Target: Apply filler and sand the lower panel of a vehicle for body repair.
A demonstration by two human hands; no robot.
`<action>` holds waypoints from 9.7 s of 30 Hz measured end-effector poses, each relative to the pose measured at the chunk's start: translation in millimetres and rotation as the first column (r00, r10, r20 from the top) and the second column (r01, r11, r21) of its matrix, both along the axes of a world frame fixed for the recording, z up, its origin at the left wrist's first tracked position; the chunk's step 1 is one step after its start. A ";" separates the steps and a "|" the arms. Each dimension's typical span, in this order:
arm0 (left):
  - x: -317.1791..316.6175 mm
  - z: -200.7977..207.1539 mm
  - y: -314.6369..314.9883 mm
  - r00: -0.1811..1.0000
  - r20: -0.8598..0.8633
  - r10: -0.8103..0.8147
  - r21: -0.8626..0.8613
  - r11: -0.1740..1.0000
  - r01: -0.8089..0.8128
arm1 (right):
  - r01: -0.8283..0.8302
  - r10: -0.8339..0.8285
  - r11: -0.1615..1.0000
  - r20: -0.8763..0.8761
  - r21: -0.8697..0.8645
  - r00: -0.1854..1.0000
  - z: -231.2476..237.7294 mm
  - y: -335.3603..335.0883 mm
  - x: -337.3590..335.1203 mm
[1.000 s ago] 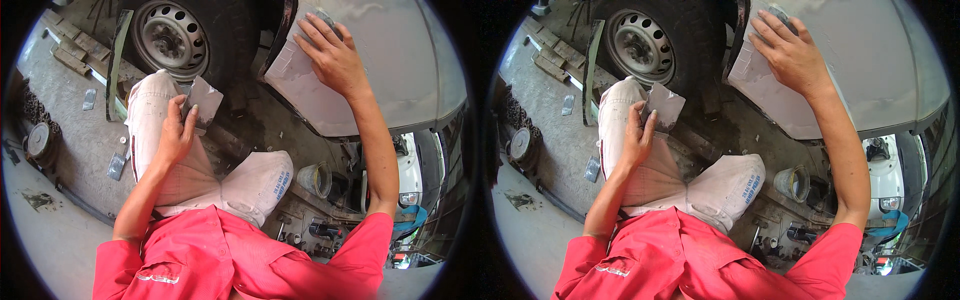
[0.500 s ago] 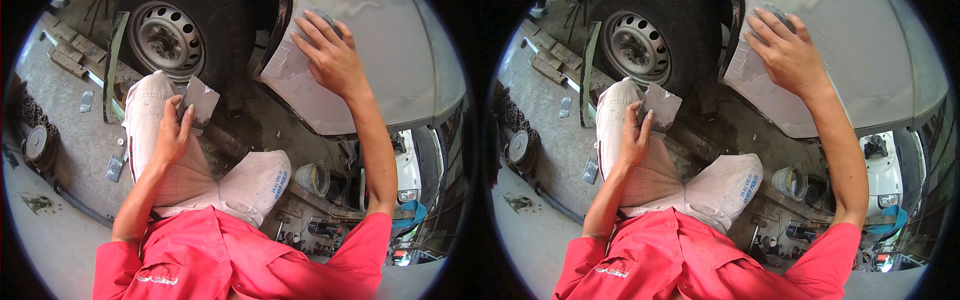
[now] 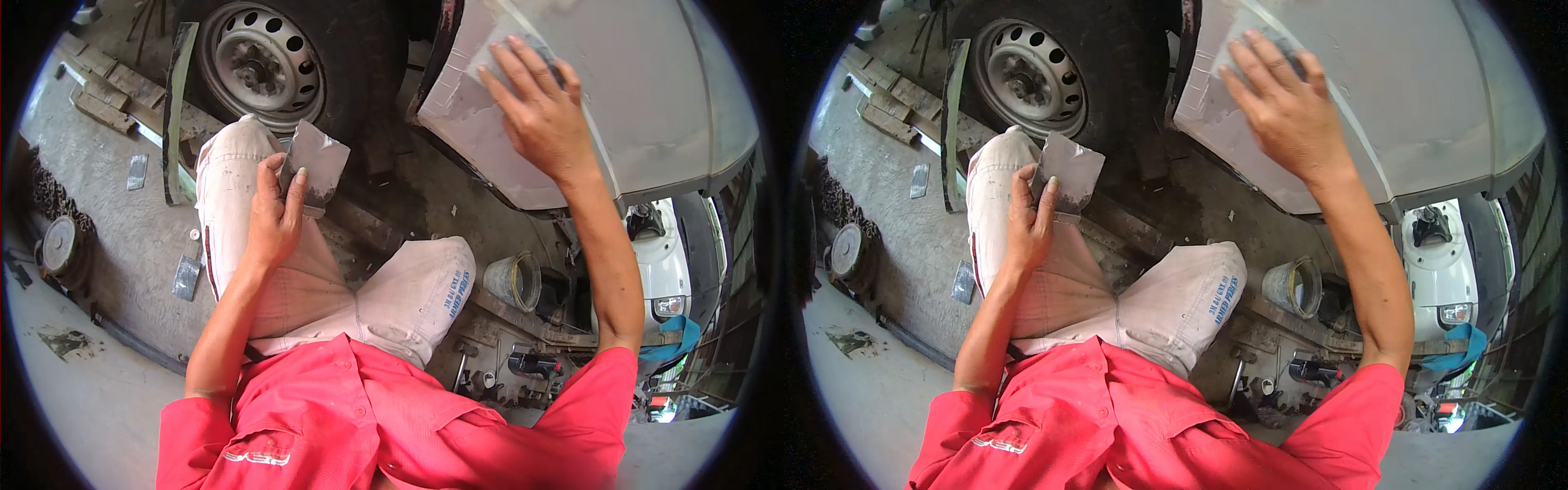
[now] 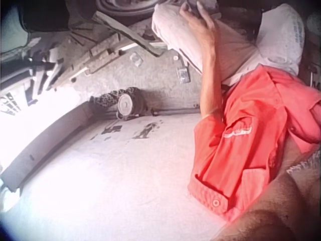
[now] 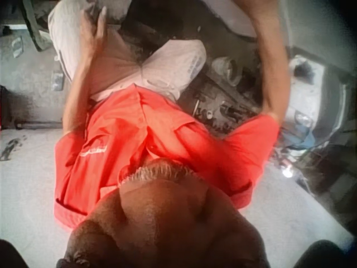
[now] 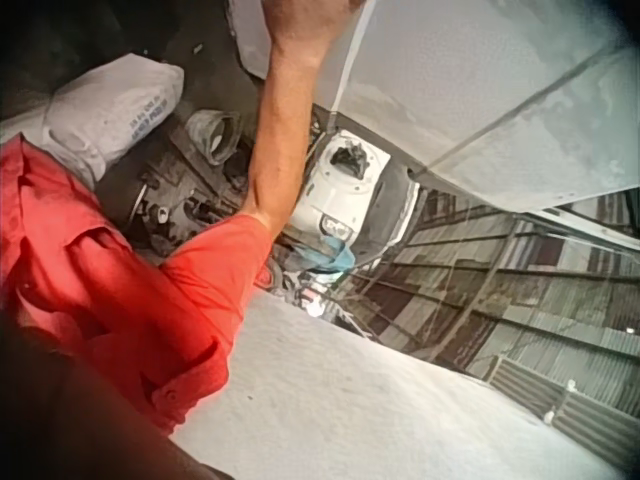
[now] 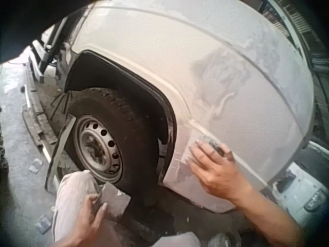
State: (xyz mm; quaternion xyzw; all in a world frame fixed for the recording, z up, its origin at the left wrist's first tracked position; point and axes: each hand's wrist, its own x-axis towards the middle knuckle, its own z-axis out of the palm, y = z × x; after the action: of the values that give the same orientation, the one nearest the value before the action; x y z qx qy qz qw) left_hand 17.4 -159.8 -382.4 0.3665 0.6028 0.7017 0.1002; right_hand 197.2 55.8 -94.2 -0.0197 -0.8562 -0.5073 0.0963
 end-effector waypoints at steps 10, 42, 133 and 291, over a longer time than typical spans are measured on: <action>-2.5 0.1 -2.9 0.996 0.026 -0.081 0.016 0.997 0.081 | 0.069 -0.066 0.995 -0.033 0.074 0.997 -40.3 22.2 26.4; 38.4 85.6 -40.9 0.857 0.235 -0.459 0.185 0.886 0.424 | -0.507 -0.341 0.255 -0.567 -0.824 0.750 -129.2 -144.9 49.5; 18.5 41.7 -34.4 0.666 0.586 -0.462 0.225 0.882 0.414 | -0.646 -0.336 -0.491 -0.557 -0.585 0.759 -180.5 -97.1 20.7; -16.5 68.9 -52.1 0.641 0.572 -0.513 0.524 0.829 0.195 | -0.724 -0.600 -0.676 -0.469 -0.135 0.648 -71.7 -77.0 -35.3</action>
State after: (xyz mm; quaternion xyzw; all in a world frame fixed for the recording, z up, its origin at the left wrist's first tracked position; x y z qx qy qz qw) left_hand 0.9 -211.9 -313.4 0.2033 0.2705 0.8625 0.3764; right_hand 161.9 -21.2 -165.9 -0.1080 -0.5562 0.7120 0.4147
